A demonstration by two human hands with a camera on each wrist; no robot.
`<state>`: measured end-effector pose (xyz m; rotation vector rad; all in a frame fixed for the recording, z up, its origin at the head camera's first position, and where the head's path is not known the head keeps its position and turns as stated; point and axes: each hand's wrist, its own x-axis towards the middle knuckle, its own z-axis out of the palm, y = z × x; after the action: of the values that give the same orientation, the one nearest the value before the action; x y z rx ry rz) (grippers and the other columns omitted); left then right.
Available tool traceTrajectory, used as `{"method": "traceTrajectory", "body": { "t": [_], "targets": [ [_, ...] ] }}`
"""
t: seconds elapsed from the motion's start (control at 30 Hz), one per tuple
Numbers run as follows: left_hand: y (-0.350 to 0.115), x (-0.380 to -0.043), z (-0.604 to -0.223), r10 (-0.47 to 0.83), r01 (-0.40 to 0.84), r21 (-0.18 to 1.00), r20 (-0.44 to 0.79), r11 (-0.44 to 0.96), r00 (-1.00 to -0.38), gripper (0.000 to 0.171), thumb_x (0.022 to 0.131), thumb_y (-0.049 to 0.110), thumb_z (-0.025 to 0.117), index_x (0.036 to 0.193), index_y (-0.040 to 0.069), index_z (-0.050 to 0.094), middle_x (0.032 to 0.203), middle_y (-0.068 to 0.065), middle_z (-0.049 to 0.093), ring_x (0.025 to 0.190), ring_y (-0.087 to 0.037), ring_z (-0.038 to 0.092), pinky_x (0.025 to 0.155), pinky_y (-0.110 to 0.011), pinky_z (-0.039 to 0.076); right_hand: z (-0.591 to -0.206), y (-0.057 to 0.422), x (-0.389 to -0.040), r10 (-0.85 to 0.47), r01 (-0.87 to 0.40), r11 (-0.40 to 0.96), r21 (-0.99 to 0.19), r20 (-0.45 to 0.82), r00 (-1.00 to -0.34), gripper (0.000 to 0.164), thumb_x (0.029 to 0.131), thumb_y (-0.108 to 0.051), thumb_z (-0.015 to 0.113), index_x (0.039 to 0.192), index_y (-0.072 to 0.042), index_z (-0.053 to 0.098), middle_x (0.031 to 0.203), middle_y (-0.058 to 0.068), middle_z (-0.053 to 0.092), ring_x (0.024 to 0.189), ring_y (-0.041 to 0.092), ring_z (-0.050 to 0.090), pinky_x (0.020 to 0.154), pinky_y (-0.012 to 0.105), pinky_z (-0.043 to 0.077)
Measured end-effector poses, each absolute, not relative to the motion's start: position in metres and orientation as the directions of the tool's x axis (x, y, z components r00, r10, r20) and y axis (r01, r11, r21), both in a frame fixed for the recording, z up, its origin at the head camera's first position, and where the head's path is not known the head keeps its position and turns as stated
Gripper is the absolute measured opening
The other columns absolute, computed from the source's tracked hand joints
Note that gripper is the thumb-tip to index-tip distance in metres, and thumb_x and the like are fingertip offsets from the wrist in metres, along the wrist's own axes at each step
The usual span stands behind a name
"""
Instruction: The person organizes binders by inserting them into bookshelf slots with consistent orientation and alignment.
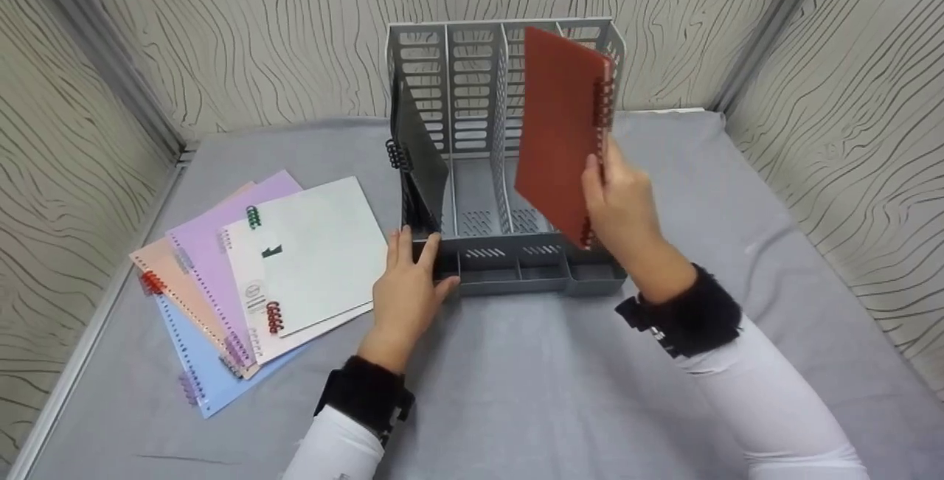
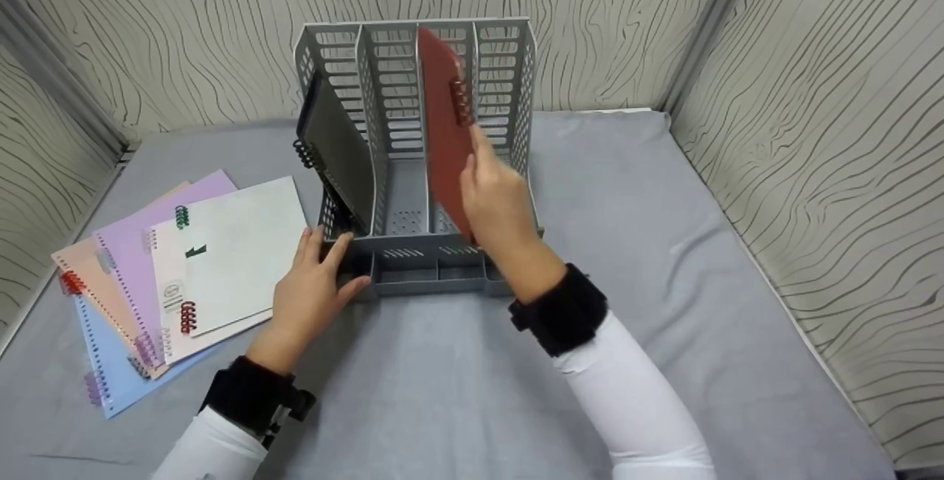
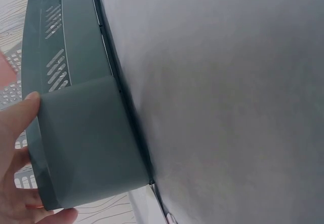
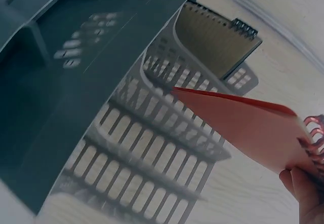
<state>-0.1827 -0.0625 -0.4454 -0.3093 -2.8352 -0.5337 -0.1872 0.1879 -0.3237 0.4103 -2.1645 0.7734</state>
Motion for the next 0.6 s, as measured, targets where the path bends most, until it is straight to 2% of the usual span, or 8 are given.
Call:
{"method": "traceTrajectory", "body": {
  "t": [0.17,0.33,0.47,0.6],
  "targets": [
    [-0.062,-0.186,-0.441,0.17,0.254,0.319,0.269,0.913,-0.948,0.068,0.08,0.05,0.068,0.138,0.021,0.046,0.145,-0.022,0.031,0.136,-0.035,0.024,0.065,-0.046,0.052,-0.324,0.158,-0.196,-0.089,-0.575,0.733,-0.364,0.787,-0.61,0.034,0.092,0.002,0.046,0.121,0.02,0.046,0.061,0.016,0.052,0.043,0.02,0.042,0.041,0.032,0.042],
    [-0.061,-0.189,-0.441,0.174,0.261,0.311,0.281,0.914,-0.944,0.068,0.08,0.05,0.068,0.138,0.022,0.047,0.145,-0.022,0.032,0.136,-0.034,0.025,0.063,-0.045,0.052,-0.328,0.129,-0.207,-0.12,-0.599,0.722,-0.347,0.79,-0.602,0.034,0.092,0.001,0.047,0.12,0.019,0.048,0.061,0.014,0.053,0.045,0.021,0.045,0.043,0.031,0.043],
    [-0.061,-0.187,-0.443,0.17,0.262,0.313,0.292,0.913,-0.941,0.068,0.079,0.05,0.069,0.137,0.021,0.048,0.144,-0.022,0.033,0.135,-0.035,0.026,0.066,-0.046,0.052,-0.333,0.107,-0.218,-0.135,-0.603,0.71,-0.363,0.77,-0.623,0.035,0.093,0.0,0.047,0.124,0.016,0.047,0.063,0.015,0.055,0.048,0.022,0.048,0.046,0.032,0.044],
    [-0.062,-0.184,-0.444,0.159,0.248,0.309,0.287,0.918,-0.945,0.068,0.079,0.049,0.07,0.136,0.019,0.049,0.143,-0.023,0.034,0.135,-0.035,0.026,0.072,-0.048,0.052,-0.336,0.089,-0.23,-0.139,-0.553,0.739,-0.384,0.717,-0.683,0.037,0.095,-0.003,0.045,0.128,0.013,0.045,0.062,0.014,0.056,0.047,0.022,0.048,0.045,0.032,0.043]
  ]
}}
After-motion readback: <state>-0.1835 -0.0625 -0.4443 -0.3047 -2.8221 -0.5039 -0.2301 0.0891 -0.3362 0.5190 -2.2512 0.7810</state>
